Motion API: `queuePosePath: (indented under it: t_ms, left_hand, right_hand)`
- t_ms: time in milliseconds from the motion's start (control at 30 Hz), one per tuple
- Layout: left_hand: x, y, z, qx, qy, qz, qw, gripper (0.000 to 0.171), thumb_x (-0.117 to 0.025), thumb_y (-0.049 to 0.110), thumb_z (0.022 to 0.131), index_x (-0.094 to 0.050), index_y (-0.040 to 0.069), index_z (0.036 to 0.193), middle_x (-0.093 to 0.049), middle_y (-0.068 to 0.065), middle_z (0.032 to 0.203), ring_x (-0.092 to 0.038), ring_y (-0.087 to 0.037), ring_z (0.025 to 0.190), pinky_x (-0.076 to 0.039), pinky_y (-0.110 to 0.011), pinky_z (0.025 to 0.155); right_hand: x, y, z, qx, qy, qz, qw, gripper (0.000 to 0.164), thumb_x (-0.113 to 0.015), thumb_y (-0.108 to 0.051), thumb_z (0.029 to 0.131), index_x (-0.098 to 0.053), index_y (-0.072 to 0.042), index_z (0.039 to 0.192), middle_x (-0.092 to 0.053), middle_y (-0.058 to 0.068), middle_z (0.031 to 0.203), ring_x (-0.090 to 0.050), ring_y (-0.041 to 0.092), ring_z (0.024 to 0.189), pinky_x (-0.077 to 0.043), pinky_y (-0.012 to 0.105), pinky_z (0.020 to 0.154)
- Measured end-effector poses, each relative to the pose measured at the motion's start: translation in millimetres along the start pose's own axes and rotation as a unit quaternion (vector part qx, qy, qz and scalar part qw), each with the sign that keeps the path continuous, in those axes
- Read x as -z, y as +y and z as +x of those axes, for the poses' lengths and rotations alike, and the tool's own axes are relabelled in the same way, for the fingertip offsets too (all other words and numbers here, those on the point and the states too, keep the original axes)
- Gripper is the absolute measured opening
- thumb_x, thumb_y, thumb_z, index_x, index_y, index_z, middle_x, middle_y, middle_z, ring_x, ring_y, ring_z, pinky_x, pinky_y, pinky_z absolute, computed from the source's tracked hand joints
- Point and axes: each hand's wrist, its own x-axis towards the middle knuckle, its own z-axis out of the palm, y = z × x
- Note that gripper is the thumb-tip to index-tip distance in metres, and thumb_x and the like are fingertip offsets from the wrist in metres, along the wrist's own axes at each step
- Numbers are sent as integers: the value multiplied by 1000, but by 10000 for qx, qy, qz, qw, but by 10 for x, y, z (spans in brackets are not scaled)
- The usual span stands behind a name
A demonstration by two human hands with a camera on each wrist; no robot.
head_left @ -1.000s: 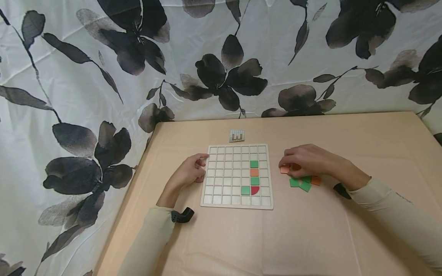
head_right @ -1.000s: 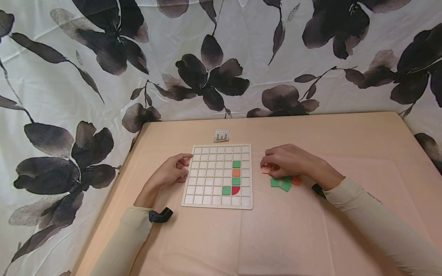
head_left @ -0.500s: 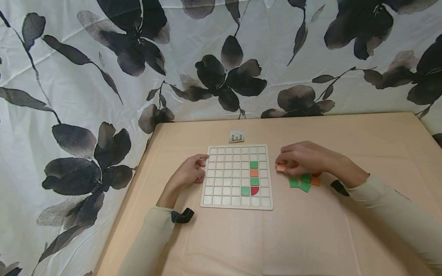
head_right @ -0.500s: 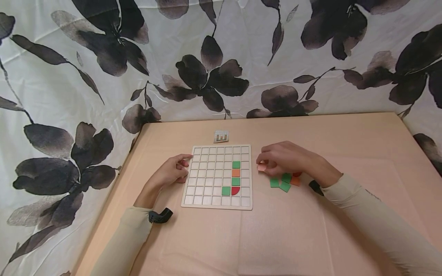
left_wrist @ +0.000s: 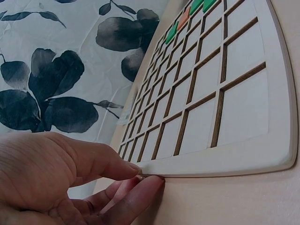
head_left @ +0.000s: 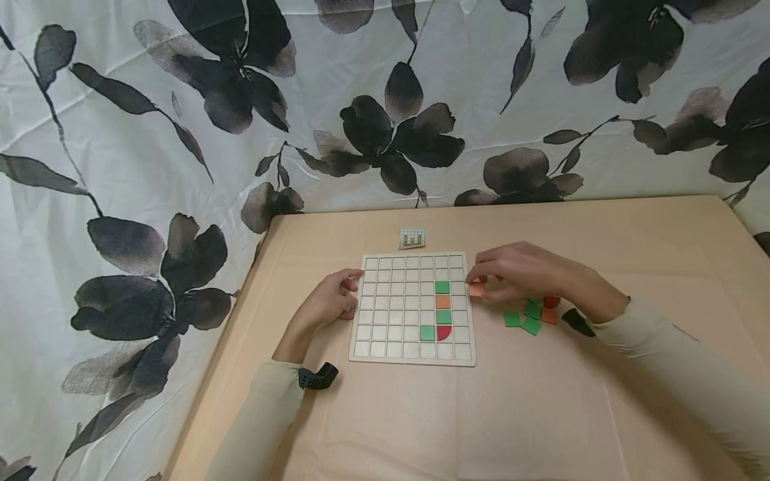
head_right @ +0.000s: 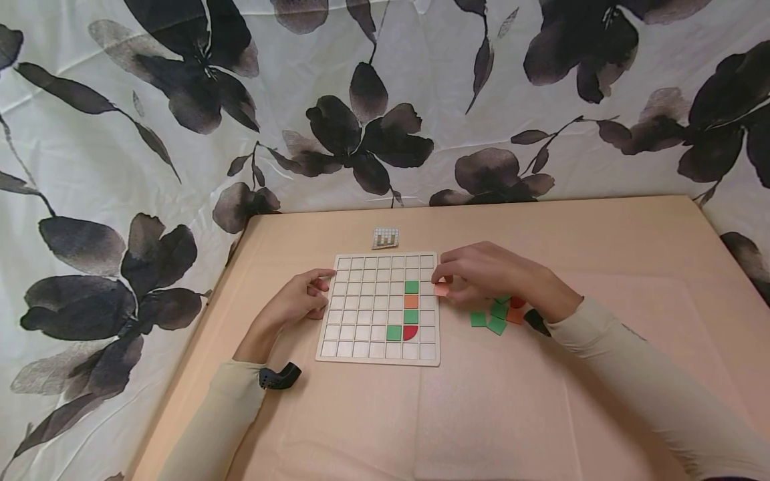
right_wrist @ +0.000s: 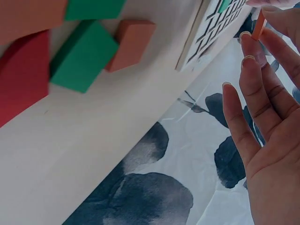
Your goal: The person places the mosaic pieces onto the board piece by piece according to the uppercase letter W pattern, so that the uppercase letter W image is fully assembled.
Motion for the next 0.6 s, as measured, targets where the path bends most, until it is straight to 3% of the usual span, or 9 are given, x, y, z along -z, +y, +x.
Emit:
queuePosePath:
  t_ms: [300, 600]
  left_hand:
    - [-12, -4, 1, 7, 39, 22, 10000, 67, -55, -14, 87, -49, 12, 148, -48, -13, 111, -54, -19, 77, -56, -31, 60]
    - [-10, 8, 4, 1, 32, 30, 10000, 66, -55, -14, 88, -49, 12, 149, -49, -13, 112, -54, -19, 76, -55, -31, 61]
  right_hand:
    - [5, -69, 119, 212, -53, 79, 9997, 20, -76, -28, 87, -75, -27, 107, -62, -10, 89, -47, 2, 70, -39, 22, 60]
    - [6, -126, 235, 356, -137, 152, 9992, 23, -77, -29, 87, -75, -24, 109, -63, -10, 89, -54, 8, 74, -40, 23, 61]
